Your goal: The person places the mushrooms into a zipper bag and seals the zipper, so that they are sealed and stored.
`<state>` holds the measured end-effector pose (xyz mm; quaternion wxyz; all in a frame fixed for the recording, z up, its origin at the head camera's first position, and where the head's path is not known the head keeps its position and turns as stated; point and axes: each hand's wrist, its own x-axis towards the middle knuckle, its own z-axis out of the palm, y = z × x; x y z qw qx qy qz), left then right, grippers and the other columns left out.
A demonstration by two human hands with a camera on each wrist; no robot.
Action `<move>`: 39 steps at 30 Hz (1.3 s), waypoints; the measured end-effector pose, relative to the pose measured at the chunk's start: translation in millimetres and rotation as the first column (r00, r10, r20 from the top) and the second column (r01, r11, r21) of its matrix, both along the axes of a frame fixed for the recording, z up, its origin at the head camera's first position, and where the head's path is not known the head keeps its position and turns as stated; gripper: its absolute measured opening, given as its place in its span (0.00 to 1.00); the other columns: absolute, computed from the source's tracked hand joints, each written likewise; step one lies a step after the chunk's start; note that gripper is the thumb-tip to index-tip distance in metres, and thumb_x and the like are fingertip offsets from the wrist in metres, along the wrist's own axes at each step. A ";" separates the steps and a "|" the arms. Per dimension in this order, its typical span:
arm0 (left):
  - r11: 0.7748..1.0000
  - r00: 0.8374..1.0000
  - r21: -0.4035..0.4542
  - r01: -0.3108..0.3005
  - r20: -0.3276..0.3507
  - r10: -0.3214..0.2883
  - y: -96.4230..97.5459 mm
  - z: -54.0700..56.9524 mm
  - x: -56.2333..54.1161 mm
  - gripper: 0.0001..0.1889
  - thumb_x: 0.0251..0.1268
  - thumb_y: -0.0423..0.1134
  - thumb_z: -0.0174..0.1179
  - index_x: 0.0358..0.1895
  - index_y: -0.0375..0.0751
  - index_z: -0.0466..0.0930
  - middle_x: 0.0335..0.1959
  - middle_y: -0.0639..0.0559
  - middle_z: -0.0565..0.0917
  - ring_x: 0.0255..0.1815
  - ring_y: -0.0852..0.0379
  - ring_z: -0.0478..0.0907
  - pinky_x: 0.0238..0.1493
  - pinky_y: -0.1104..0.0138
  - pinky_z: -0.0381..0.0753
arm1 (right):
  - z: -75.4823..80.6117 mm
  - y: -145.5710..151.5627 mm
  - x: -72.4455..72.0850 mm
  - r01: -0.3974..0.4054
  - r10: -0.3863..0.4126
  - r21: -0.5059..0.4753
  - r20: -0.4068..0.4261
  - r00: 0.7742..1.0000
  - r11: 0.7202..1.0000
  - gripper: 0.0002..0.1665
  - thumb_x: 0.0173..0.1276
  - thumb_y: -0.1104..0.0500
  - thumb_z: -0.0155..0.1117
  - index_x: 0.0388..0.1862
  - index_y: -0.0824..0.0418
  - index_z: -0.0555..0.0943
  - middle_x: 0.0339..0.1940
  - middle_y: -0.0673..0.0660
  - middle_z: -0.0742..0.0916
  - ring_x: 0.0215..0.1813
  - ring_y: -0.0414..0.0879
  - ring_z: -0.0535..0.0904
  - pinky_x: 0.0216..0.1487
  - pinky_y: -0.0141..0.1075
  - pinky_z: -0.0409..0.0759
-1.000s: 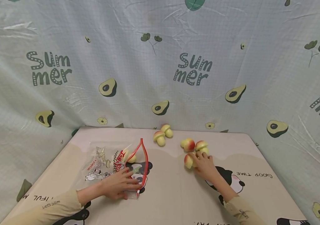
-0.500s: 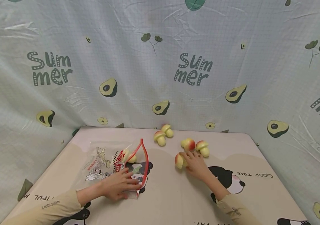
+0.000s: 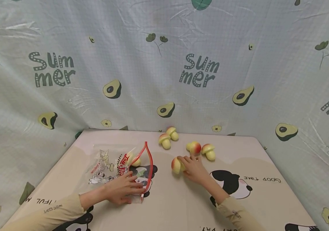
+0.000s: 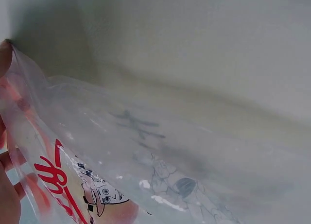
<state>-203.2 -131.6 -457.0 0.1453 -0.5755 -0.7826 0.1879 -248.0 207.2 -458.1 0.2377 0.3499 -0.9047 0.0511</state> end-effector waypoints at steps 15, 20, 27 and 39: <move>1.000 1.000 -0.006 -0.001 0.015 0.001 0.9 -2.6 0.0 0.30 0.53 0.61 0.52 0.61 0.59 0.65 0.52 0.62 0.76 0.53 0.55 0.70 0.54 0.55 0.68 | 0.6 -20.9 -1.2 -0.018 0.018 -0.010 -0.001 1.000 1.000 0.35 0.44 0.59 0.71 0.54 0.56 0.70 0.41 0.52 0.77 0.39 0.47 0.68 0.36 0.42 0.65; 1.000 1.000 -0.004 0.002 0.007 -0.002 1.6 -3.5 0.0 0.30 0.52 0.61 0.53 0.61 0.60 0.66 0.52 0.62 0.76 0.51 0.57 0.69 0.54 0.56 0.68 | 1.3 -27.0 -0.1 -0.020 0.020 -0.017 -0.004 1.000 1.000 0.35 0.43 0.60 0.71 0.54 0.57 0.70 0.39 0.53 0.74 0.37 0.46 0.66 0.36 0.38 0.62; 0.999 1.000 -0.038 -0.007 -0.026 0.006 2.7 -1.4 -0.1 0.30 0.53 0.62 0.51 0.61 0.61 0.64 0.52 0.63 0.75 0.50 0.58 0.69 0.52 0.58 0.67 | 2.3 -37.8 -2.3 -0.023 0.023 -0.004 -0.039 0.999 1.000 0.35 0.44 0.58 0.70 0.55 0.56 0.69 0.39 0.52 0.75 0.36 0.46 0.66 0.37 0.39 0.62; 0.999 0.999 -0.045 -0.007 -0.046 0.005 4.7 0.4 1.6 0.30 0.52 0.63 0.52 0.61 0.64 0.64 0.52 0.64 0.75 0.49 0.59 0.69 0.50 0.59 0.67 | 4.3 -54.6 -2.9 -0.016 0.018 0.036 -0.047 0.999 0.999 0.35 0.46 0.54 0.69 0.55 0.56 0.69 0.40 0.52 0.76 0.37 0.46 0.68 0.36 0.41 0.64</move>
